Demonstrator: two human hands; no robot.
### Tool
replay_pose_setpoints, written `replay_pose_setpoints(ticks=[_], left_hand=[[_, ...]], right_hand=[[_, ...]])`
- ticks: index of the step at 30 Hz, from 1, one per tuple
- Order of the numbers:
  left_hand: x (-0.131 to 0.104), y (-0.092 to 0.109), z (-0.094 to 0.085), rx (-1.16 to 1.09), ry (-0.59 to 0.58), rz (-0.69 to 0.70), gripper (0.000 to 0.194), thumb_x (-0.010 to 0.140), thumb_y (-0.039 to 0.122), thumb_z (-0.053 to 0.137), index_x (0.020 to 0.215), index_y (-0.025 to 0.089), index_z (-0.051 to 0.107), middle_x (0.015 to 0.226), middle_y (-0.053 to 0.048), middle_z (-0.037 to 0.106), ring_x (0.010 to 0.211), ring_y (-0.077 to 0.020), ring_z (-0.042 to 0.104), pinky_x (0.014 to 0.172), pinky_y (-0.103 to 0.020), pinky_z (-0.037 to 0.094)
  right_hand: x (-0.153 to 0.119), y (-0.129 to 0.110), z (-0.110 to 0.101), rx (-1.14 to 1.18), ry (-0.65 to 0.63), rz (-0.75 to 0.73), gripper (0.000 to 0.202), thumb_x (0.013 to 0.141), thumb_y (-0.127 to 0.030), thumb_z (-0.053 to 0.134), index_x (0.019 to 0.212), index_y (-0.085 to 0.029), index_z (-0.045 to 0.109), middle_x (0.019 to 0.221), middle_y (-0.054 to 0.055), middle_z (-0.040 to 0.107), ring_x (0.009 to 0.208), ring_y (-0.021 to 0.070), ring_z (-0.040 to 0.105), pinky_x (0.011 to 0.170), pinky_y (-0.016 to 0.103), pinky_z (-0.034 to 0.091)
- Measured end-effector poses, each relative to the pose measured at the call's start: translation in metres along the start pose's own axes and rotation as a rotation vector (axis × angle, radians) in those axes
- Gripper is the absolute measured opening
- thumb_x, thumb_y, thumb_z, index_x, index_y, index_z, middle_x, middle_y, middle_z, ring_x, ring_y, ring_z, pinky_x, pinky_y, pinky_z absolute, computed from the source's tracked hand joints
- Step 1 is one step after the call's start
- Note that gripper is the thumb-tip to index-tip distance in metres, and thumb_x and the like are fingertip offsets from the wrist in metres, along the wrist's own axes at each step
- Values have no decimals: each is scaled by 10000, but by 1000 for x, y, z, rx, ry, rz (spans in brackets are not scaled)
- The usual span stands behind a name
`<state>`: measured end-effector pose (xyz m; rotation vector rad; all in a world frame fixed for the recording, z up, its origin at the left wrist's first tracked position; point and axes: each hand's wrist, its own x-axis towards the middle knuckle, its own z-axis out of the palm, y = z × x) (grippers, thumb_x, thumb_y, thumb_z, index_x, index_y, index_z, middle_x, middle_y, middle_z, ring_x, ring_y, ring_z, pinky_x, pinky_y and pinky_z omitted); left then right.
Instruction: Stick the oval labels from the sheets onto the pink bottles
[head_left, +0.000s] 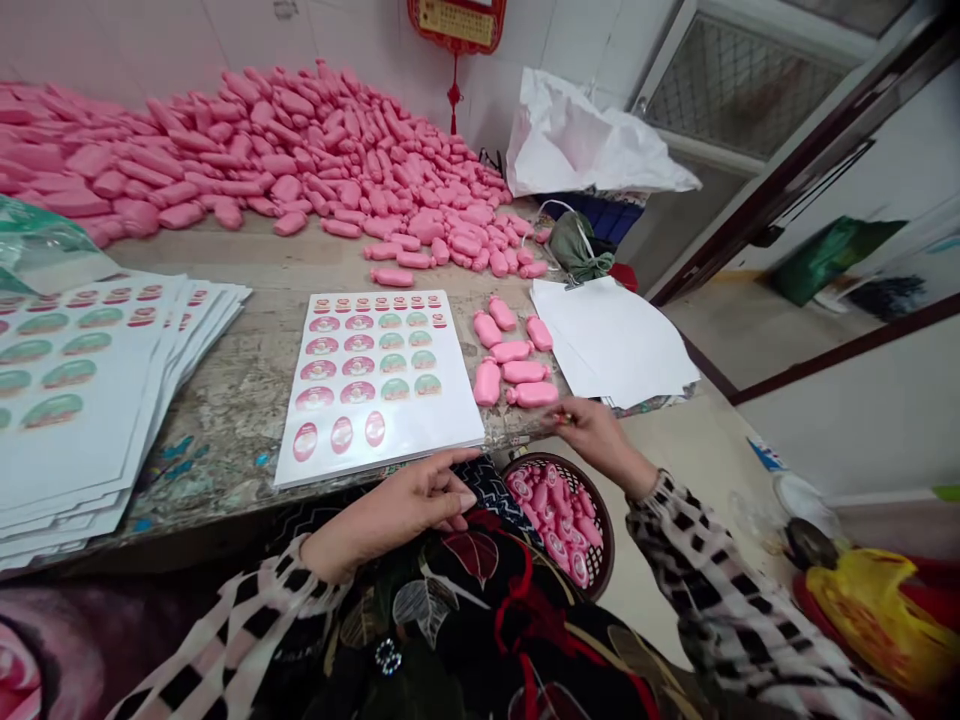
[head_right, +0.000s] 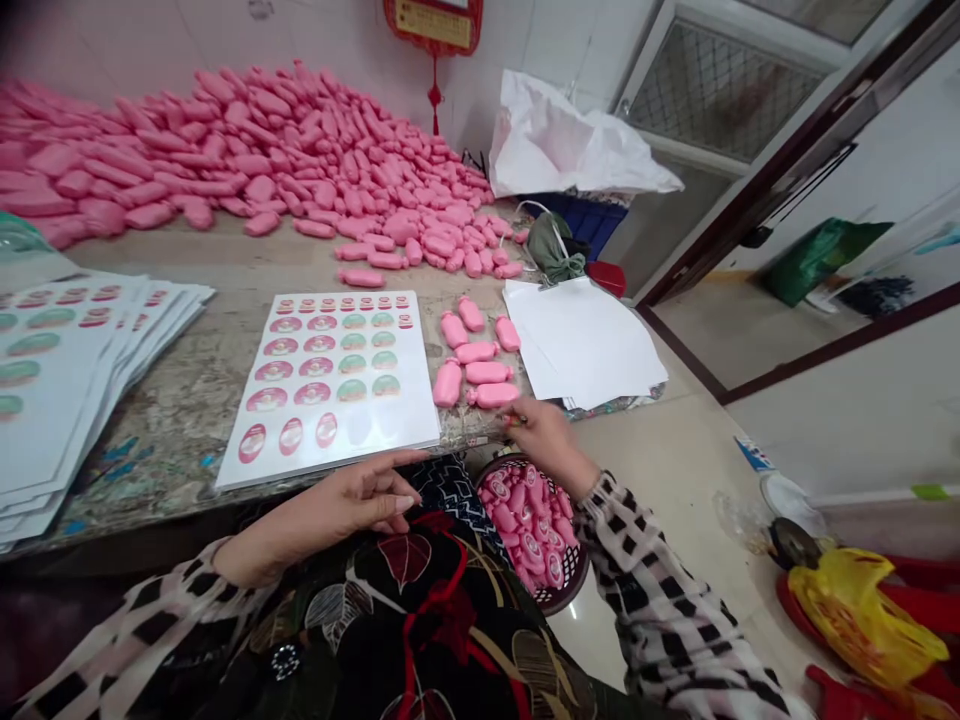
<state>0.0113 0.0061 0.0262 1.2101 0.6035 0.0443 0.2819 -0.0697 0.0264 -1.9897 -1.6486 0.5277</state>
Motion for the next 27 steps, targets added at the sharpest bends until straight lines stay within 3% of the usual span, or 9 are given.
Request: replay_pose_setpoints(ticks=[2, 4, 8, 12, 15, 18, 20, 24, 27], left_hand=[[-2, -2, -2, -12, 4, 4, 576, 749, 357, 600, 1281, 249, 411, 889, -21, 609, 742, -146, 612, 729, -313, 460], [-4, -3, -3, -18, 4, 19, 569, 752, 358, 599, 1279, 252, 415, 898, -26, 611, 743, -147, 613, 730, -317, 462], [-10, -4, -5, -8, 23, 43, 549, 757, 359, 596, 1267, 237, 432, 881, -39, 622, 725, -148, 615, 707, -309, 458], [-13, -2, -3, -66, 73, 79, 527, 755, 355, 603, 1242, 214, 459, 851, -35, 610, 721, -151, 616, 714, -324, 469], [-12, 2, -2, -172, 218, 152, 541, 743, 340, 627, 1243, 223, 458, 1038, -76, 583, 793, -145, 611, 768, -331, 471], [-10, 5, -1, -316, 331, 284, 553, 751, 335, 628, 1262, 243, 437, 1252, -102, 492, 962, -165, 576, 848, -329, 447], [-11, 5, -3, -430, 402, 352, 478, 772, 355, 600, 1210, 207, 477, 1241, -109, 511, 1024, -178, 550, 882, -330, 432], [-21, 1, -18, -456, 660, 436, 378, 751, 366, 608, 1066, 169, 538, 1071, -76, 595, 939, -160, 577, 845, -312, 446], [-32, -4, -34, -147, 927, 381, 340, 702, 377, 638, 965, 178, 557, 909, -25, 614, 777, -142, 590, 746, -304, 468]], right_hand=[[18, -12, -9, -321, 66, -33, 257, 767, -200, 526, 999, -232, 632, 1041, 51, 613, 893, 200, 569, 692, 286, 428], [30, -15, -12, -549, -19, -64, 330, 764, -180, 513, 1078, -242, 592, 1135, 66, 565, 928, 212, 566, 665, 279, 415], [38, -9, -13, -705, -140, -113, 339, 791, -197, 484, 1120, -227, 556, 1137, 87, 558, 897, 220, 581, 643, 284, 399], [35, -12, -13, -477, -89, -104, 310, 804, -293, 524, 1100, -217, 576, 1108, 94, 584, 932, 256, 564, 709, 338, 413], [26, -42, 5, 105, -81, -43, 348, 786, -378, 572, 1098, -226, 578, 1051, 68, 617, 913, 223, 566, 773, 354, 432], [13, -89, 39, 692, -254, 32, 345, 777, -391, 590, 1078, -225, 573, 934, 29, 641, 824, 168, 583, 760, 330, 459], [9, -116, 61, 854, -370, 28, 309, 781, -385, 591, 1045, -224, 587, 895, 13, 643, 819, 147, 581, 777, 314, 454], [26, -134, 87, 677, -350, -103, 312, 801, -413, 565, 1049, -227, 594, 948, 13, 620, 868, 144, 556, 798, 290, 424], [51, -127, 94, 270, -178, -195, 279, 869, -408, 458, 1016, -231, 615, 925, 27, 592, 863, 156, 539, 780, 293, 406]])
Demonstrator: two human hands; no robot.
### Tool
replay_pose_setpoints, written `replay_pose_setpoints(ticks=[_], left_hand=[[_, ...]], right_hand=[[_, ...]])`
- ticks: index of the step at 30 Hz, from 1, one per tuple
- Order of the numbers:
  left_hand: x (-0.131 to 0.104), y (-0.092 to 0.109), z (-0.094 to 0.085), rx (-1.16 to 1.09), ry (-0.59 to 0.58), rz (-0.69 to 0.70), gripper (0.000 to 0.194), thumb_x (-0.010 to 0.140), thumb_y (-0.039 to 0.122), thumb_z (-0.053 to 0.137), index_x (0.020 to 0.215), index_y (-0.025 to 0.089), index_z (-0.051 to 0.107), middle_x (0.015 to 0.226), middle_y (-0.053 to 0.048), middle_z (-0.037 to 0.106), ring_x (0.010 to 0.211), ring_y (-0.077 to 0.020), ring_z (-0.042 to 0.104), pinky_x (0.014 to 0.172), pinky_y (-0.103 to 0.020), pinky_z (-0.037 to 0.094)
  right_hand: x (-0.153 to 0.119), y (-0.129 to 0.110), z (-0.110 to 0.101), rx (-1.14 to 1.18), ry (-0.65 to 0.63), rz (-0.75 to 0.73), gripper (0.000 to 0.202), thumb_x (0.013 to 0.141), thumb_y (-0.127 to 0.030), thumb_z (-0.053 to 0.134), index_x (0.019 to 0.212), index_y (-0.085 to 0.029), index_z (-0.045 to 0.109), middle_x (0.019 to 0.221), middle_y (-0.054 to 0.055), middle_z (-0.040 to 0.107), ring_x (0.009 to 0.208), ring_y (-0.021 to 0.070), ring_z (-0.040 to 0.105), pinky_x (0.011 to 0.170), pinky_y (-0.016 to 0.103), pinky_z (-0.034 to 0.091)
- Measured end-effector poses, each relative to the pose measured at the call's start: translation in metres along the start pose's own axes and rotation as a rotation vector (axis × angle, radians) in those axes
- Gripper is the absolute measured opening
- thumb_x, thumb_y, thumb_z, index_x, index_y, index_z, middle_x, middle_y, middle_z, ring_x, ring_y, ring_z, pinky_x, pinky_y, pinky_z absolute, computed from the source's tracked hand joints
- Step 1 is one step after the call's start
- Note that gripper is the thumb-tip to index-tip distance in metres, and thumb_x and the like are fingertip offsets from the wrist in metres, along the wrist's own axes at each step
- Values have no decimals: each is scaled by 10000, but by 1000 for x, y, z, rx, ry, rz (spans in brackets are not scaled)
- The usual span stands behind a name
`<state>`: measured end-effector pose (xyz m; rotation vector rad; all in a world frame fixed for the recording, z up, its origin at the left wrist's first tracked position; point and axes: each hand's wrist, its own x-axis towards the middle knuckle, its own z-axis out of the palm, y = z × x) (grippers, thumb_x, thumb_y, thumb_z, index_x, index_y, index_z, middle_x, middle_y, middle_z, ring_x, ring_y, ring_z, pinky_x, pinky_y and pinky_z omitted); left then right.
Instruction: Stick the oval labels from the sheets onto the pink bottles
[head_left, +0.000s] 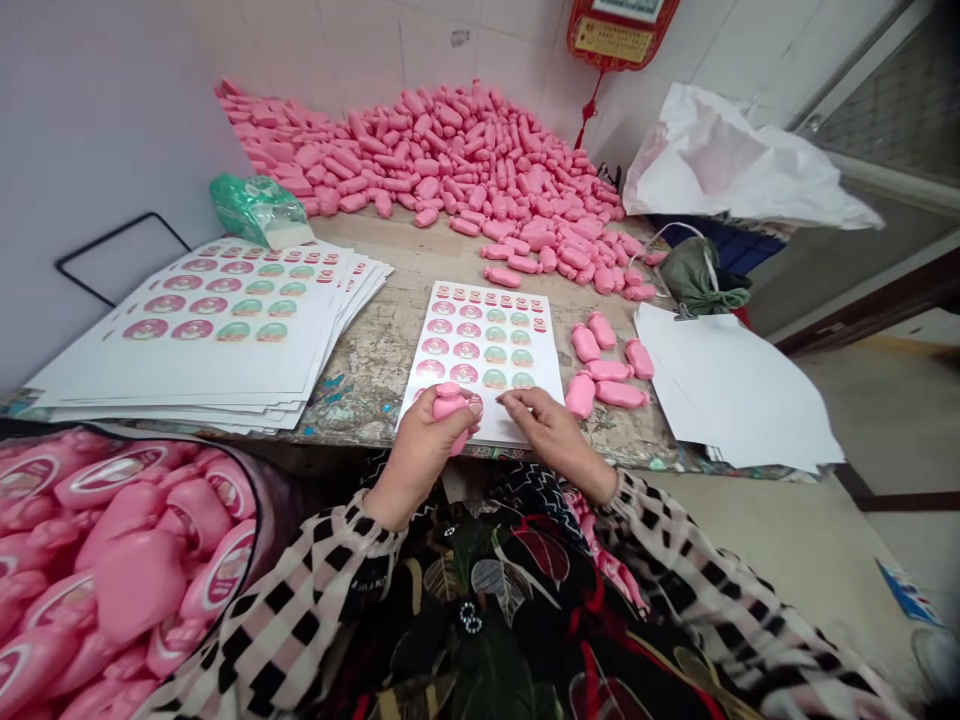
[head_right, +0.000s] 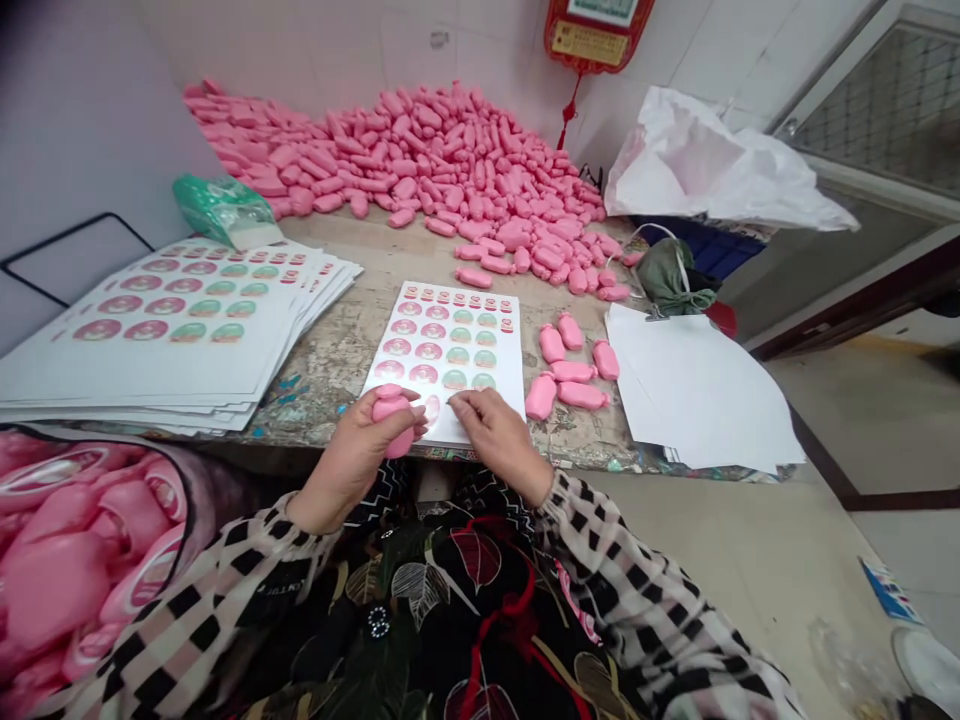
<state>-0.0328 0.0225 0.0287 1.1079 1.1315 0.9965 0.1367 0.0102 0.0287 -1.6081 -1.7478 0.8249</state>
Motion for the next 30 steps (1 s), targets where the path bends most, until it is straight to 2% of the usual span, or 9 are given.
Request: replay_pose_setpoints(ticks=[2, 3, 5, 7, 10, 12, 15, 19, 30], left_hand=[[2, -1, -11, 386, 61, 73, 267, 702, 379, 620, 879, 183, 580, 817, -11, 612, 749, -158, 581, 726, -319, 460], [2, -2, -15, 575, 51, 120, 226, 720, 367, 596, 858, 188, 591, 812, -13, 616, 777, -171, 581, 743, -325, 452], [0, -5, -20, 853, -42, 221, 185, 755, 322, 547, 888, 209, 606, 910, -28, 633, 904, -194, 578, 808, -333, 436], [-2, -8, -22, 1003, -171, 297, 247, 779, 299, 516, 1004, 240, 597, 1112, -35, 605, 1069, -208, 534, 869, -335, 421], [-5, -13, -22, 1170, -283, 315, 429, 780, 327, 530, 1206, 291, 505, 1369, -32, 432, 1156, -248, 491, 875, -378, 433], [-6, -17, -22, 1267, -310, 308, 525, 770, 328, 548, 1282, 320, 433, 1447, -39, 314, 1102, -276, 533, 836, -407, 452], [-7, -20, -23, 1381, -327, 333, 583, 764, 292, 557, 1317, 353, 385, 1475, -46, 250, 989, -280, 592, 781, -410, 467], [-9, -21, -23, 1481, -327, 364, 614, 762, 263, 558, 1333, 366, 358, 1472, -58, 256, 893, -266, 616, 732, -395, 466], [-13, -23, -22, 1576, -301, 425, 580, 819, 265, 490, 1354, 396, 307, 1460, -80, 278, 835, -234, 614, 693, -363, 445]], right_hand=[[13, 7, 0, -266, 55, -41, 263, 893, -363, 420, 978, -230, 630, 916, 38, 575, 872, 163, 535, 773, 288, 391], [18, 9, 2, -365, 62, -60, 249, 893, -344, 423, 971, -230, 630, 913, 40, 572, 873, 164, 535, 765, 282, 386], [24, 9, 6, -502, 60, -93, 221, 892, -324, 431, 962, -230, 619, 908, 39, 572, 874, 163, 537, 741, 269, 378], [27, 8, 10, -584, 56, -116, 209, 897, -315, 420, 942, -229, 605, 900, 35, 574, 871, 160, 537, 721, 261, 372], [29, 6, 14, -659, 63, -137, 204, 903, -313, 408, 925, -224, 590, 900, 36, 570, 866, 158, 536, 694, 257, 363], [29, 6, 14, -683, 62, -149, 202, 903, -314, 406, 924, -222, 585, 904, 37, 568, 866, 157, 534, 683, 256, 357], [30, 6, 12, -699, 37, -159, 188, 897, -309, 420, 904, -224, 588, 893, 32, 569, 857, 155, 535, 665, 256, 348], [32, 5, 10, -692, 10, -167, 186, 895, -303, 425, 893, -225, 594, 890, 27, 573, 848, 149, 537, 658, 254, 342], [39, 8, 1, -622, -70, -209, 162, 874, -318, 468, 864, -230, 604, 875, 9, 576, 813, 134, 539, 622, 233, 339]])
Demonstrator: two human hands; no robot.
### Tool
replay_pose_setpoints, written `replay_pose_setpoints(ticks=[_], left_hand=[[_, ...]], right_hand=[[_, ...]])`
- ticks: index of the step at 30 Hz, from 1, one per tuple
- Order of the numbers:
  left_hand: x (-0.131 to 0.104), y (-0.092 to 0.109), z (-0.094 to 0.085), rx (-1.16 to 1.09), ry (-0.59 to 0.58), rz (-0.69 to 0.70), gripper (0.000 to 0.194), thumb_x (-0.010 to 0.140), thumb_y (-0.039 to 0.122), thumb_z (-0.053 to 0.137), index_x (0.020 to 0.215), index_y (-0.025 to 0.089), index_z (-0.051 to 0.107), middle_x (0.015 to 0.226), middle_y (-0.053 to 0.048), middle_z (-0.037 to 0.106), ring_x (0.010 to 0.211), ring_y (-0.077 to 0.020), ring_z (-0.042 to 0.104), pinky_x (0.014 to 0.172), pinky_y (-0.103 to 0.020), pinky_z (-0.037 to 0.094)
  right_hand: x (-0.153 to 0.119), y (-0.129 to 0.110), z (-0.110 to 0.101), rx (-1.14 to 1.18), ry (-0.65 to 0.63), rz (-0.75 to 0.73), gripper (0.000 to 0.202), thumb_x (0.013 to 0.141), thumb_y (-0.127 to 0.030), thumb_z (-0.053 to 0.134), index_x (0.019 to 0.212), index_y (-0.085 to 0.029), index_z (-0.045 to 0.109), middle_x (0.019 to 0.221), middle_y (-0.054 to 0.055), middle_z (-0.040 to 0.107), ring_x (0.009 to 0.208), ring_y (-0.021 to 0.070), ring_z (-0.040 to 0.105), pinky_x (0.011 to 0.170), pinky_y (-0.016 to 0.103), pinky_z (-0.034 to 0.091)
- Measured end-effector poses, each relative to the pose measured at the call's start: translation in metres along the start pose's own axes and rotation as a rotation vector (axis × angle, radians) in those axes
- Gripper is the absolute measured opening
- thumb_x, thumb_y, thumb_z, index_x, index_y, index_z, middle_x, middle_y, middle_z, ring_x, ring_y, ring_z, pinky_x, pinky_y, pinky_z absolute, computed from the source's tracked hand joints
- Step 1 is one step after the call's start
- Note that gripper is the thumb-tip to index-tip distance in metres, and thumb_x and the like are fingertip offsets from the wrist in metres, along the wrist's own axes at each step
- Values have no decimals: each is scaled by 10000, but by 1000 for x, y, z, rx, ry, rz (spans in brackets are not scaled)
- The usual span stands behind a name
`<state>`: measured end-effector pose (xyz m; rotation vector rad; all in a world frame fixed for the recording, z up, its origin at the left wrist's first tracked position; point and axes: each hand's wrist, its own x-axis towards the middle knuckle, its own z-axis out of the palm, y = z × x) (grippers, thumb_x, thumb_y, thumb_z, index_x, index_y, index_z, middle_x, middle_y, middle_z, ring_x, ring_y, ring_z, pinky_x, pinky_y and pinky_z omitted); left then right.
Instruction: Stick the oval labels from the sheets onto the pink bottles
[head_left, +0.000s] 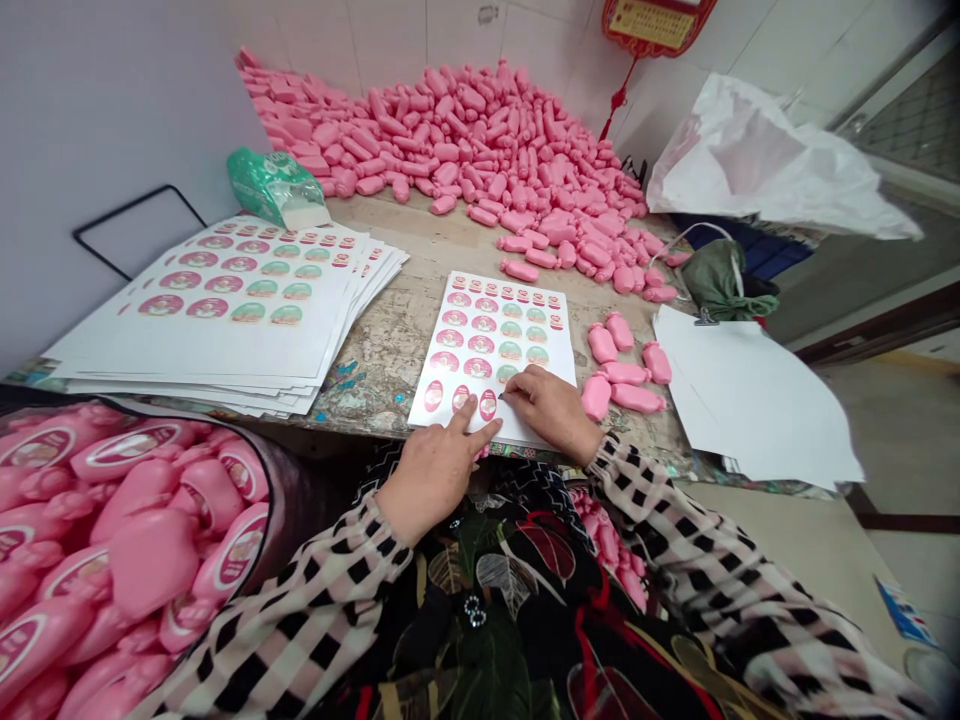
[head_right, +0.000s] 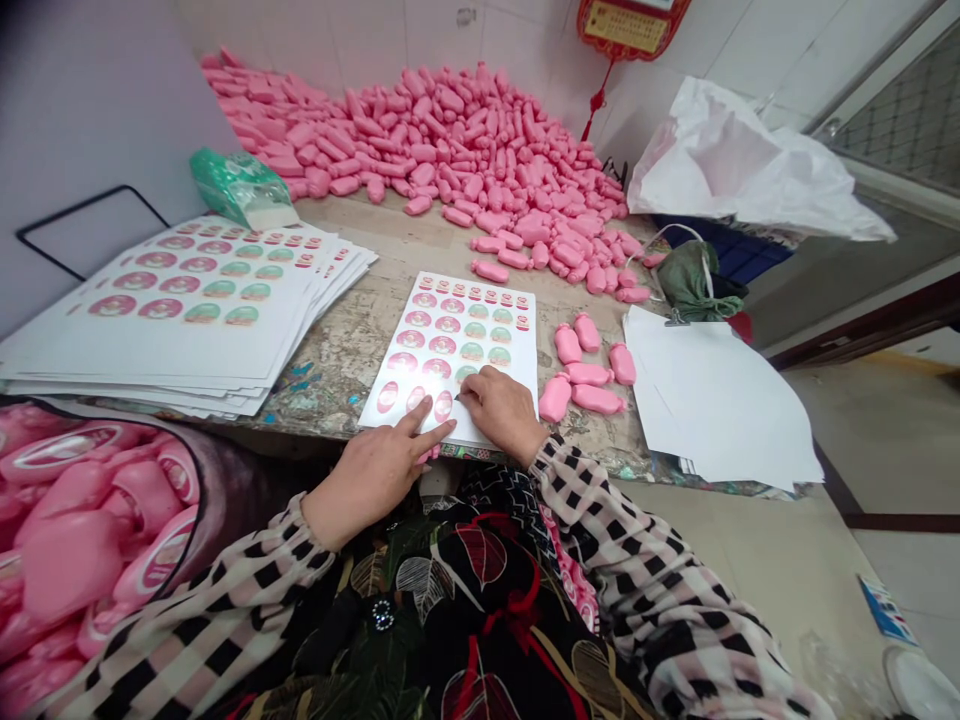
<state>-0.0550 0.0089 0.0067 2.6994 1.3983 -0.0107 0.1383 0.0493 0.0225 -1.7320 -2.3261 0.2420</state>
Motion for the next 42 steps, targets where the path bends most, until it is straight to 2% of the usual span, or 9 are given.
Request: replay_pose_setpoints(ticks=[7, 16, 23, 27, 31, 38, 42], left_hand=[[-1, 2, 0, 10, 1, -3, 554, 841, 283, 459, 1359, 394, 296, 1461, -98, 270, 830, -229, 613, 697, -362, 440], [-2, 9, -4, -38, -43, -30, 563, 841, 268, 448, 1362, 397, 278, 1488, -126, 173, 855, -240, 615, 703, -353, 438], [-4, 11, -3, -62, -34, -41, 586, 847, 253, 428, 1380, 398, 232, 1501, -124, 115, 855, -239, 604, 698, -355, 437], [-4, 12, -2, -60, -50, -47, 647, 840, 245, 440, 1396, 412, 157, 1506, -120, 85, 825, -237, 609, 670, -353, 441], [-5, 12, 0, -37, -8, -43, 668, 843, 238, 426, 1406, 401, 105, 1496, -139, 128, 805, -236, 611, 657, -353, 441], [-7, 13, 3, -71, 8, -74, 620, 862, 266, 392, 1396, 424, 119, 1487, -108, 187, 803, -219, 608, 663, -346, 444], [-6, 12, 3, -119, -3, -88, 571, 870, 284, 380, 1385, 431, 183, 1501, -99, 133, 828, -235, 609, 702, -384, 444]], right_hand=[[-3, 3, 1, 105, -29, -1, 149, 860, -306, 488, 862, -220, 610, 867, 11, 562, 808, 131, 527, 679, 235, 363], [-22, -19, 17, 189, 87, 226, 145, 848, -293, 472, 817, -223, 595, 848, 8, 551, 800, 140, 530, 710, 251, 377], [-21, -27, 24, 195, 144, 366, 161, 834, -317, 469, 817, -223, 599, 844, 12, 586, 766, 147, 536, 668, 260, 365], [-14, -26, 20, 204, 77, 382, 214, 820, -393, 484, 793, -224, 612, 794, 8, 599, 701, 142, 530, 607, 256, 344], [-7, -26, 15, 178, 47, 409, 253, 778, -448, 528, 720, -216, 613, 732, 1, 607, 653, 137, 523, 548, 247, 307], [-1, -35, 4, 16, 96, 333, 192, 756, -395, 564, 684, -224, 613, 739, 6, 600, 637, 134, 512, 525, 254, 278], [-2, -43, -8, -15, 170, 272, 187, 769, -388, 561, 694, -221, 605, 750, 5, 590, 669, 137, 515, 544, 259, 287]])
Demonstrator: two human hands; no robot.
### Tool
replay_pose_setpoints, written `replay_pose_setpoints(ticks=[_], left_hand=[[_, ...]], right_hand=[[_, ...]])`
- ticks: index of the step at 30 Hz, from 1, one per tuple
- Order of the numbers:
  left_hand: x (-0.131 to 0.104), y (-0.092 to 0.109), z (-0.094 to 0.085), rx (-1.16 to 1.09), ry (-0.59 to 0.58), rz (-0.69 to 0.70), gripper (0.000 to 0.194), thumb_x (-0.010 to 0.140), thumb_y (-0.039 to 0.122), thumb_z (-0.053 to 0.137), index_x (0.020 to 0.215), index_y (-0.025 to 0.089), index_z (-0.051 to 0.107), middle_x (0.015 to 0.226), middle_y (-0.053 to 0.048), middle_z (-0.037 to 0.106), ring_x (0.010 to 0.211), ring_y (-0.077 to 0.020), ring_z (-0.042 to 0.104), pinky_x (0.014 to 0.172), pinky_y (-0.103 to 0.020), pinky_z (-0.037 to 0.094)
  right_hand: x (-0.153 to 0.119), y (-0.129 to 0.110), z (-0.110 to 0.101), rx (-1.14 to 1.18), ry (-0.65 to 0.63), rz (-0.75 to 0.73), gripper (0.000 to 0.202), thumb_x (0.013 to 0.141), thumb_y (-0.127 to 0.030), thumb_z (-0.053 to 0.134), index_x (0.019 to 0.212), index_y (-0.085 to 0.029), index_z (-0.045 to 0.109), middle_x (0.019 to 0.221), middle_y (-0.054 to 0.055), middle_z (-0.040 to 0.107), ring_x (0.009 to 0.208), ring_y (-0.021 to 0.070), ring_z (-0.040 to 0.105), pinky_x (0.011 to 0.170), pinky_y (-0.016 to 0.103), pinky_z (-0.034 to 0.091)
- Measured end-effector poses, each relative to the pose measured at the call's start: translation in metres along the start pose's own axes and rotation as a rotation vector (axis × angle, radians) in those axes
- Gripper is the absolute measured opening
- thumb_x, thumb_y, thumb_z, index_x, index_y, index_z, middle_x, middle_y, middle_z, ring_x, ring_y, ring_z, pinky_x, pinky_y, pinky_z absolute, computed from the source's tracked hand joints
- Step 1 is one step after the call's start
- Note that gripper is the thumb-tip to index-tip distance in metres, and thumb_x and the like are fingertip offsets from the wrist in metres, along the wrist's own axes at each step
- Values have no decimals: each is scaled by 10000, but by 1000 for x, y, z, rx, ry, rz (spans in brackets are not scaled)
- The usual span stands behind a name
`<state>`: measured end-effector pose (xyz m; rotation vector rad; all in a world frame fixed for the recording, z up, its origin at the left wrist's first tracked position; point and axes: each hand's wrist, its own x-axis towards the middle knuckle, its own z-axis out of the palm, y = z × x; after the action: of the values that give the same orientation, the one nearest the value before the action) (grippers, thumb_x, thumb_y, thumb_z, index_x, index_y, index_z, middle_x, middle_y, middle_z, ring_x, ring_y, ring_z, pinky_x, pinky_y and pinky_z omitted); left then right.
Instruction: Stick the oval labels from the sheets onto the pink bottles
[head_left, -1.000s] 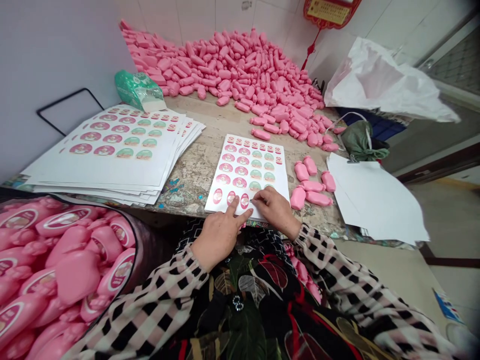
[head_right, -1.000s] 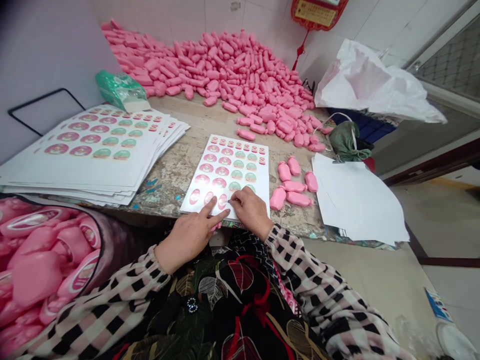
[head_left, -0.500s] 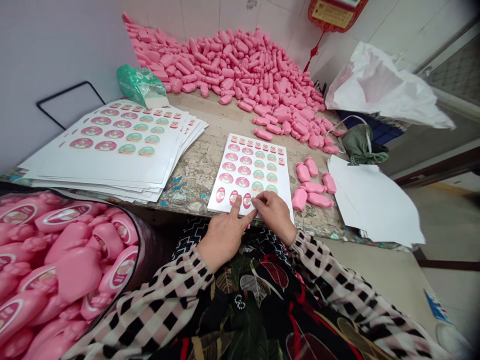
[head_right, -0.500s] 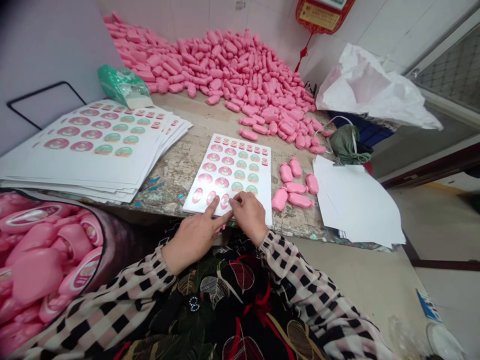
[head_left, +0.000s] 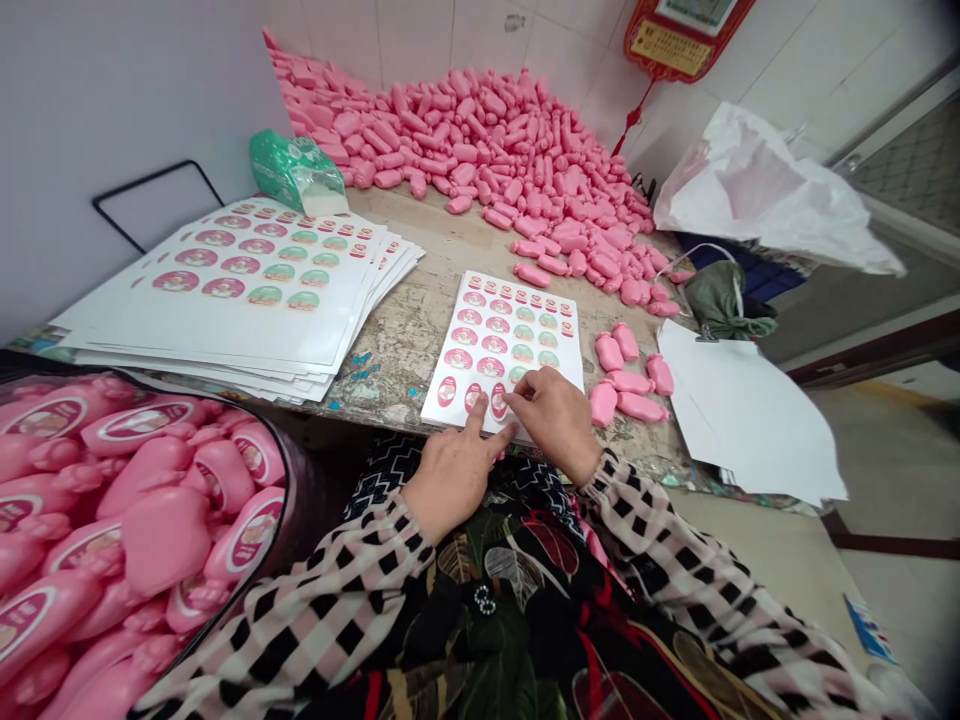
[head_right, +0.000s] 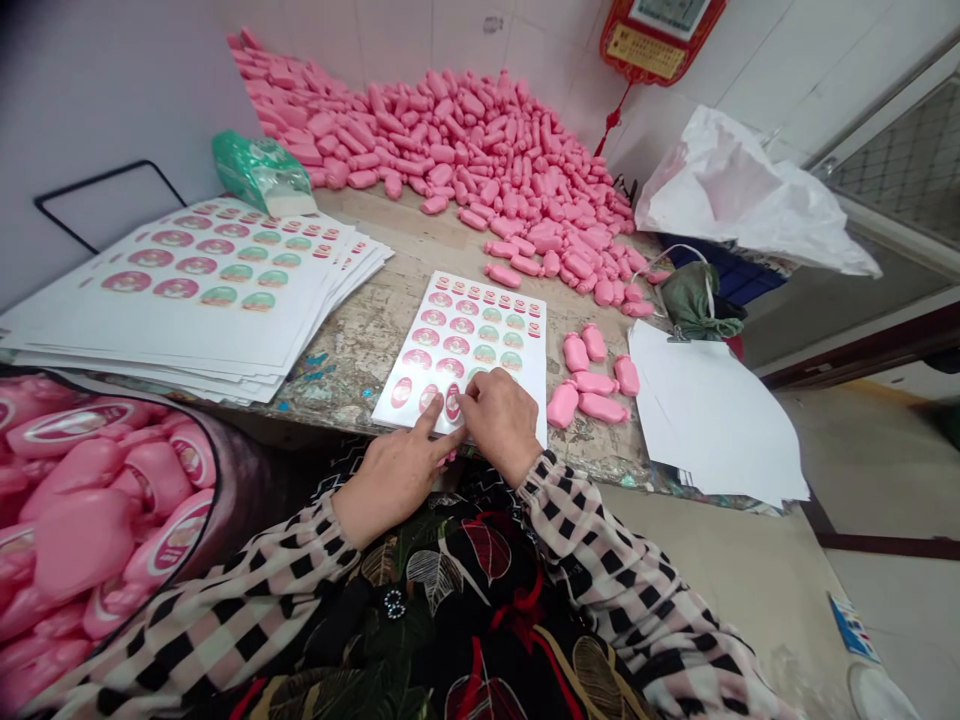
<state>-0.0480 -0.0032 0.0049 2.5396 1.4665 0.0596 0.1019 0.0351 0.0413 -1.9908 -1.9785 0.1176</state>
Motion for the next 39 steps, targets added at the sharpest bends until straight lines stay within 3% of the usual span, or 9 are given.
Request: replay_pose_setpoints(ticks=[5, 9, 11, 13, 16, 19, 25, 39], left_hand=[[0, -5, -2, -54, -22, 39, 532, 859, 276, 413, 1359, 412, 293, 1506, -110, 92, 880, -254, 611, 742, -394, 444], [-3, -9, -12, -255, 21, 55, 545, 816, 277, 502, 1327, 407, 362, 1458, -79, 271, 984, -271, 581, 820, -419, 435], [-3, -9, -20, -596, 94, -12, 524, 788, 361, 554, 1295, 363, 426, 1319, -61, 472, 1009, -246, 561, 842, -387, 438], [-1, -8, -27, -1126, 137, -129, 511, 776, 481, 540, 1246, 288, 487, 1073, -65, 610, 856, -192, 593, 731, -318, 478], [8, -5, -31, -1907, 81, -313, 529, 791, 591, 437, 1133, 200, 539, 784, -49, 601, 561, -114, 535, 502, -243, 448], [17, -2, -29, -2264, 62, -442, 486, 807, 586, 412, 1022, 179, 569, 768, -34, 570, 555, -102, 522, 452, -221, 429], [21, 2, -22, -2337, 48, -457, 456, 824, 550, 417, 999, 163, 584, 796, -22, 538, 573, -93, 525, 469, -227, 448], [21, 5, -22, -2302, 54, -440, 459, 835, 512, 424, 1035, 134, 591, 748, -37, 535, 582, -110, 543, 515, -245, 486]], right_hand=[[3, 14, -8, 141, 29, 65, 237, 744, -440, 582, 693, -212, 619, 742, 5, 611, 657, 138, 517, 560, 261, 306], [6, 35, -6, 432, 58, 139, 275, 696, -462, 623, 672, -188, 610, 672, -1, 594, 618, 130, 503, 578, 264, 354], [4, 39, -8, 653, 92, 166, 293, 679, -466, 641, 677, -176, 597, 662, -3, 585, 612, 123, 499, 598, 266, 381], [-1, 34, -12, 838, 108, 165, 294, 675, -459, 654, 692, -174, 587, 681, -4, 584, 627, 119, 503, 624, 269, 400], [-16, 18, -18, 946, 54, 122, 278, 678, -445, 667, 698, -180, 584, 685, -11, 575, 627, 113, 490, 627, 266, 405], [-31, 1, -18, 923, -16, 67, 256, 692, -430, 666, 685, -187, 585, 668, -19, 556, 611, 110, 466, 600, 254, 391], [-39, -5, -8, 867, -43, 32, 226, 701, -400, 667, 664, -192, 587, 664, -23, 567, 604, 109, 467, 584, 246, 373], [-38, -10, -6, 990, -122, 80, 233, 669, -399, 687, 661, -194, 577, 624, -22, 592, 561, 118, 542, 544, 248, 429]])
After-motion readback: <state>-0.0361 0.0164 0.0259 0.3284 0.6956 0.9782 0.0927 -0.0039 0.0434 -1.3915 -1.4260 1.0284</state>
